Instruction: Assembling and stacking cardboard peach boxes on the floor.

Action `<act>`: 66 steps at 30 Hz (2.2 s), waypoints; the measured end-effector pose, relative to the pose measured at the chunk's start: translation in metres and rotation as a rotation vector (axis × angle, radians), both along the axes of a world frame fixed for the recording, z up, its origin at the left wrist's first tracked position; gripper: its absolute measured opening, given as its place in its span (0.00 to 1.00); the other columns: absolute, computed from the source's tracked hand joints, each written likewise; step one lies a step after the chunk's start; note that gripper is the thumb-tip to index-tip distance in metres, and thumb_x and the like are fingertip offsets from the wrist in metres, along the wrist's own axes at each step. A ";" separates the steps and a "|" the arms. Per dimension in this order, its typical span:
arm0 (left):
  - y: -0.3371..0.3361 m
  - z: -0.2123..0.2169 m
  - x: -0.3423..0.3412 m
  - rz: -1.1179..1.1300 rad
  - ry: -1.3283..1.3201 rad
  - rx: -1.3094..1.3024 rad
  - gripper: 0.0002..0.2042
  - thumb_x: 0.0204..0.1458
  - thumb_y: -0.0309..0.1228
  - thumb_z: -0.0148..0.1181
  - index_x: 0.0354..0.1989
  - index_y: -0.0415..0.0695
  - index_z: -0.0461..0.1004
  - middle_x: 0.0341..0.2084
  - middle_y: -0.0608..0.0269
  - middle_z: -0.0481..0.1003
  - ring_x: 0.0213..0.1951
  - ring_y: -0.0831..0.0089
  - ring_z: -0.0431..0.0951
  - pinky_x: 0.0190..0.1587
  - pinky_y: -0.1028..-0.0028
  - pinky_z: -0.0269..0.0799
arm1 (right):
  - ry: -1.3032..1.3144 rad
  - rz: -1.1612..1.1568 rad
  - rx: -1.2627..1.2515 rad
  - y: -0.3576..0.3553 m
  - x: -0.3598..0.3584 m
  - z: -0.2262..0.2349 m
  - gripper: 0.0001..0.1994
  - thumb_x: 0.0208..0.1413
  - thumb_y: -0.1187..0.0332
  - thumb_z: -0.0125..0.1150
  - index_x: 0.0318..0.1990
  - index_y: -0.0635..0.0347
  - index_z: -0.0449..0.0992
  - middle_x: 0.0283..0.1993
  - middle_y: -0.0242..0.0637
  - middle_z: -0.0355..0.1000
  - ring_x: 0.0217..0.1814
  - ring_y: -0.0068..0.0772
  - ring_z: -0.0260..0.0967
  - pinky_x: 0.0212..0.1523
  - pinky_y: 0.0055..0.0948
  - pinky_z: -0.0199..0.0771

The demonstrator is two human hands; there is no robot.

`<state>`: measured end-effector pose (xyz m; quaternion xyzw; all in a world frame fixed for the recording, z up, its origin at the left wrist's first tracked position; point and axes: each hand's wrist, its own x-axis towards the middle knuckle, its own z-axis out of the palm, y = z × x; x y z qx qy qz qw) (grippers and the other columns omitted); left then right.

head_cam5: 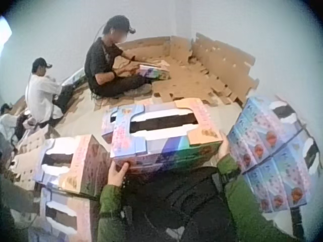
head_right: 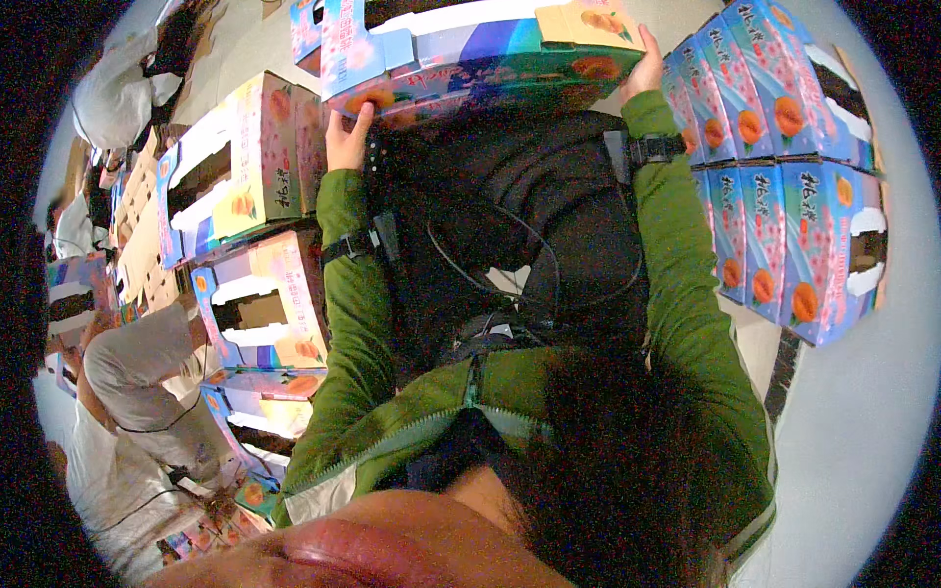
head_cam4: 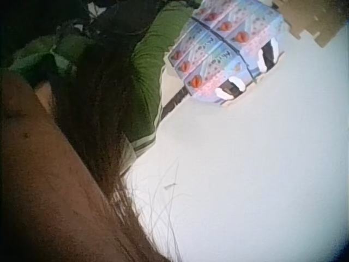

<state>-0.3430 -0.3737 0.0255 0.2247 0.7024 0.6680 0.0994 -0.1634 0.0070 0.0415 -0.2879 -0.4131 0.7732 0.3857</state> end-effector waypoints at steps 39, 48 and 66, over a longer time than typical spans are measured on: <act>0.002 -0.020 -0.010 -0.071 -0.016 0.172 0.23 0.49 0.22 0.66 0.53 0.38 0.66 0.47 0.61 0.73 0.50 0.72 0.72 0.54 0.72 0.67 | 0.176 0.043 0.038 0.040 -0.024 -0.045 0.20 0.59 0.55 0.50 0.49 0.61 0.74 0.49 0.38 0.75 0.49 0.37 0.73 0.53 0.35 0.69; 0.002 -0.019 -0.011 -0.070 -0.040 0.179 0.23 0.48 0.22 0.67 0.53 0.38 0.67 0.47 0.61 0.74 0.50 0.72 0.72 0.55 0.72 0.67 | 0.082 -0.060 0.079 0.029 -0.018 -0.036 0.19 0.60 0.55 0.48 0.48 0.61 0.74 0.48 0.39 0.75 0.48 0.36 0.74 0.52 0.34 0.71; 0.000 -0.012 -0.007 -0.042 0.009 0.056 0.22 0.47 0.25 0.69 0.51 0.37 0.69 0.46 0.60 0.74 0.49 0.71 0.73 0.54 0.70 0.67 | 0.109 -0.071 0.048 0.013 -0.012 -0.013 0.18 0.59 0.57 0.50 0.46 0.62 0.75 0.46 0.37 0.76 0.45 0.35 0.74 0.49 0.33 0.71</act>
